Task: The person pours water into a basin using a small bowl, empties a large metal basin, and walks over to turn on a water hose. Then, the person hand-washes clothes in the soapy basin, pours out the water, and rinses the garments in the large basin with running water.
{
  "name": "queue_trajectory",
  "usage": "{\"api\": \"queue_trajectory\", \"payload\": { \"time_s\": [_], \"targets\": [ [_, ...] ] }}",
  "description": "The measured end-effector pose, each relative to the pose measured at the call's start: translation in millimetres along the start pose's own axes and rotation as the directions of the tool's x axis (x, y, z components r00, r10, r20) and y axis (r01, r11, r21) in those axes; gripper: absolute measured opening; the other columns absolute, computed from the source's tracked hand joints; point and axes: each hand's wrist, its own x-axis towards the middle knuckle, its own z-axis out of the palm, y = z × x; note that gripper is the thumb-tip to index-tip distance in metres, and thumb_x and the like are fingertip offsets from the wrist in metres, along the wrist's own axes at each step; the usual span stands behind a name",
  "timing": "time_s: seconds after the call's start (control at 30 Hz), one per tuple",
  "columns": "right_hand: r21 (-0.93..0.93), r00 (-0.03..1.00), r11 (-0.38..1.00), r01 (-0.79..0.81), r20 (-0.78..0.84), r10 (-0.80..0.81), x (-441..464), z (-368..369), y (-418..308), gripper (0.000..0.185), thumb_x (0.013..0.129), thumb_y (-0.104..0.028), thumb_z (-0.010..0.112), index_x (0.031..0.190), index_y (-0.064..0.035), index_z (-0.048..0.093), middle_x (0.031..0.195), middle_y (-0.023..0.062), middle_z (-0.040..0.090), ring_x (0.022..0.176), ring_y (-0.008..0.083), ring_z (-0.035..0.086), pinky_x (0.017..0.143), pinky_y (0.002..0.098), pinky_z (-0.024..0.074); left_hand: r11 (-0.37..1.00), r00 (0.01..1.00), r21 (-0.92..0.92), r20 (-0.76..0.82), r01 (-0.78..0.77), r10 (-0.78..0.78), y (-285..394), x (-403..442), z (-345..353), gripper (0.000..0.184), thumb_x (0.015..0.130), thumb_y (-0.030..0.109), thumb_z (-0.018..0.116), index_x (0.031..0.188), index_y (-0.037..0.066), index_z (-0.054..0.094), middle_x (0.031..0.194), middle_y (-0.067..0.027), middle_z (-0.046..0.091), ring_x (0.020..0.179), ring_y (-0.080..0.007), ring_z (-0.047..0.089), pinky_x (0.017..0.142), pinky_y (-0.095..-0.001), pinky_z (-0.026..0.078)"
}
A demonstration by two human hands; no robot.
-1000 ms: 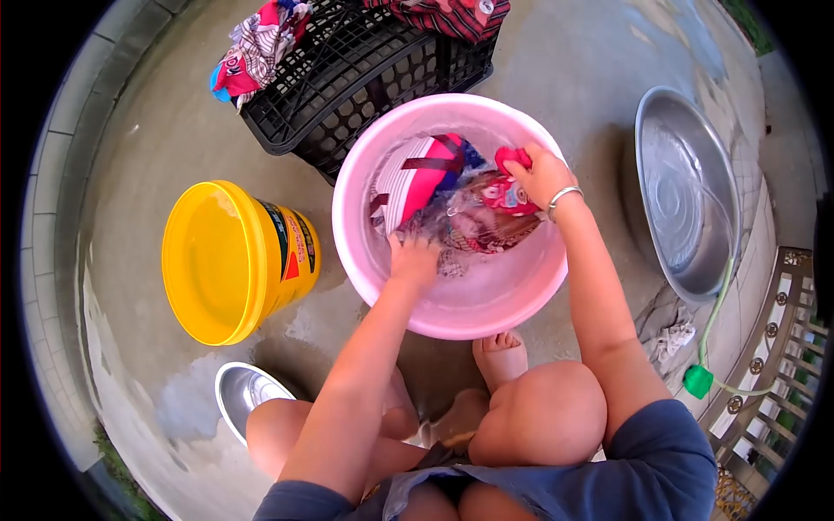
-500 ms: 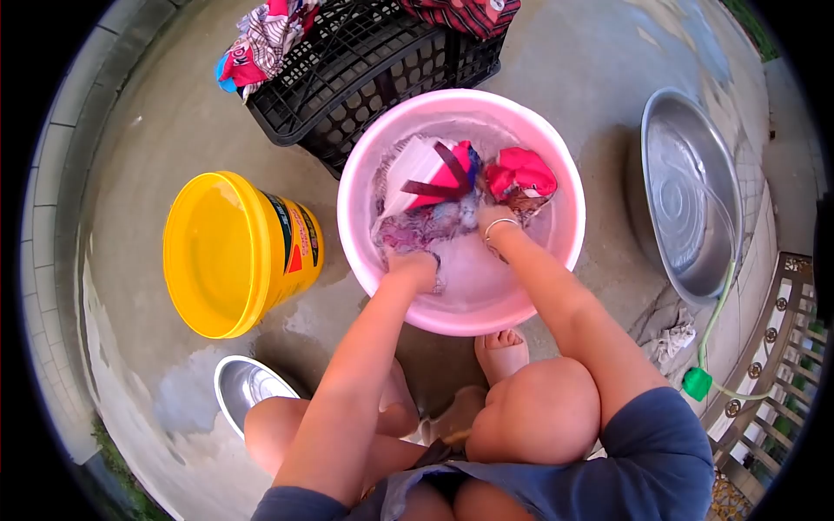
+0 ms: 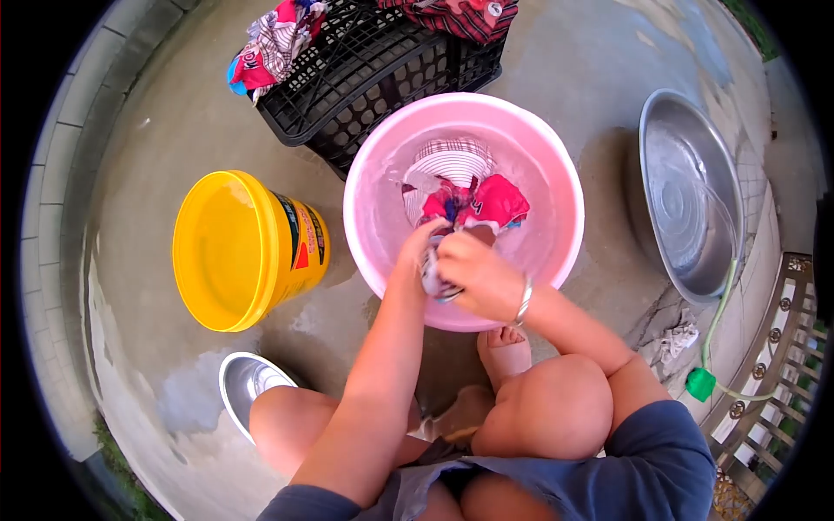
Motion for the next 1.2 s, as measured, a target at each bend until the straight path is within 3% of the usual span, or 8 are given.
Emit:
{"api": "queue_trajectory", "payload": {
  "time_s": [0.1, 0.27, 0.4, 0.43, 0.87, 0.93, 1.07, 1.2],
  "targets": [
    [0.012, 0.942, 0.953, -0.302, -0.152, 0.300, -2.8, -22.5, 30.8, 0.028, 0.052, -0.011, 0.069, 0.072, -0.0027, 0.051, 0.082, 0.0116, 0.049, 0.075, 0.0231, 0.051, 0.063, 0.0298, 0.0413, 0.855, 0.974, -0.507, 0.116, -0.110, 0.194, -14.3, -1.2, 3.3, 0.022, 0.082, 0.011, 0.040, 0.096, -0.002, 0.052, 0.090, -0.0134, 0.057, 0.076, -0.0229, 0.058, 0.068, -0.0384, 0.048],
    [0.443, 0.629, 0.785, -0.433, -0.475, 0.615, -20.7, -3.3, 109.5, 0.059, 0.061, -0.018, 0.067, 0.113, -0.0015, 0.042, 0.101, 0.0104, 0.051, 0.094, 0.0178, 0.049, 0.080, 0.0285, 0.0397, 0.896, 0.927, -0.359, 0.166, -0.262, 0.338, 0.5, -39.3, 62.2, 0.021, 0.079, 0.005, 0.046, 0.098, -0.003, 0.049, 0.091, -0.0129, 0.057, 0.076, -0.0234, 0.058, 0.068, -0.0381, 0.048],
    [0.906, 0.646, 0.118, -0.406, 0.193, 0.738, -39.7, -7.4, 103.1, 0.062, 0.065, -0.008, 0.063, 0.119, -0.0035, 0.034, 0.107, 0.0082, 0.048, 0.100, 0.0140, 0.045, 0.086, 0.0266, 0.0366, 0.984, 0.980, -0.175, 0.190, -0.030, 0.064, 3.5, -28.1, 55.4, 0.021, 0.078, 0.009, 0.050, 0.095, -0.003, 0.051, 0.089, -0.0129, 0.057, 0.075, -0.0235, 0.058, 0.066, -0.0365, 0.049],
    [0.908, 0.752, 0.270, -0.319, 0.069, 0.655, -45.0, -3.5, 108.6, 0.052, 0.064, -0.003, 0.062, 0.113, -0.0037, 0.042, 0.101, 0.0059, 0.052, 0.093, 0.0131, 0.050, 0.081, 0.0255, 0.0407, 0.967, 0.873, -0.233, 0.486, 0.099, 0.028, -3.9, -7.4, 36.3, 0.023, 0.079, 0.013, 0.048, 0.096, -0.002, 0.052, 0.090, -0.0132, 0.057, 0.076, -0.0231, 0.058, 0.070, -0.0359, 0.048],
    [0.633, 0.726, 0.730, -0.257, -0.372, 0.578, -13.9, -20.5, 30.2, 0.030, 0.055, 0.006, 0.064, 0.084, -0.0001, 0.054, 0.078, 0.0010, 0.056, 0.071, 0.0060, 0.052, 0.063, 0.0199, 0.0431, 0.948, 0.935, -0.316, 0.324, -0.035, 0.142, -32.1, -25.9, 1.9, 0.053, 0.079, 0.046, 0.042, 0.117, 0.009, 0.041, 0.112, -0.0098, 0.047, 0.102, -0.0265, 0.046, 0.086, -0.0444, 0.038],
    [0.687, 0.766, 0.699, -0.198, -0.336, 0.548, -8.8, -17.3, 20.3, 0.031, 0.054, 0.003, 0.065, 0.083, -0.0005, 0.054, 0.079, 0.0008, 0.055, 0.073, 0.0059, 0.051, 0.065, 0.0204, 0.0424, 0.910, 0.985, -0.409, 0.119, -0.068, 0.127, -35.9, -44.0, 20.5, 0.045, 0.080, 0.041, 0.046, 0.111, 0.009, 0.045, 0.100, -0.0081, 0.053, 0.089, -0.0222, 0.052, 0.074, -0.0388, 0.046],
    [0.942, 0.657, 0.307, -0.134, -0.147, 0.740, -10.7, 6.3, 10.6, 0.036, 0.055, 0.007, 0.059, 0.089, 0.0015, 0.051, 0.079, 0.0041, 0.055, 0.075, 0.0102, 0.052, 0.067, 0.0237, 0.0433, 0.775, 0.590, -0.595, 0.553, -0.214, 0.588, -38.2, -7.9, 15.9, 0.038, 0.082, 0.028, 0.042, 0.106, -0.001, 0.045, 0.099, -0.0164, 0.052, 0.082, -0.0268, 0.055, 0.070, -0.0357, 0.048],
    [0.979, 0.684, 0.152, -0.136, -0.018, 0.730, -16.8, 1.9, 33.7, 0.040, 0.062, -0.001, 0.059, 0.100, 0.0020, 0.045, 0.083, 0.0065, 0.055, 0.075, 0.0112, 0.053, 0.067, 0.0250, 0.0438, 0.693, 0.813, -0.653, 0.200, -0.305, 0.546, -34.4, -16.7, 17.0, 0.033, 0.085, 0.025, 0.037, 0.103, 0.000, 0.048, 0.095, -0.0143, 0.055, 0.085, -0.0246, 0.055, 0.075, -0.0348, 0.046]
  ]
}}
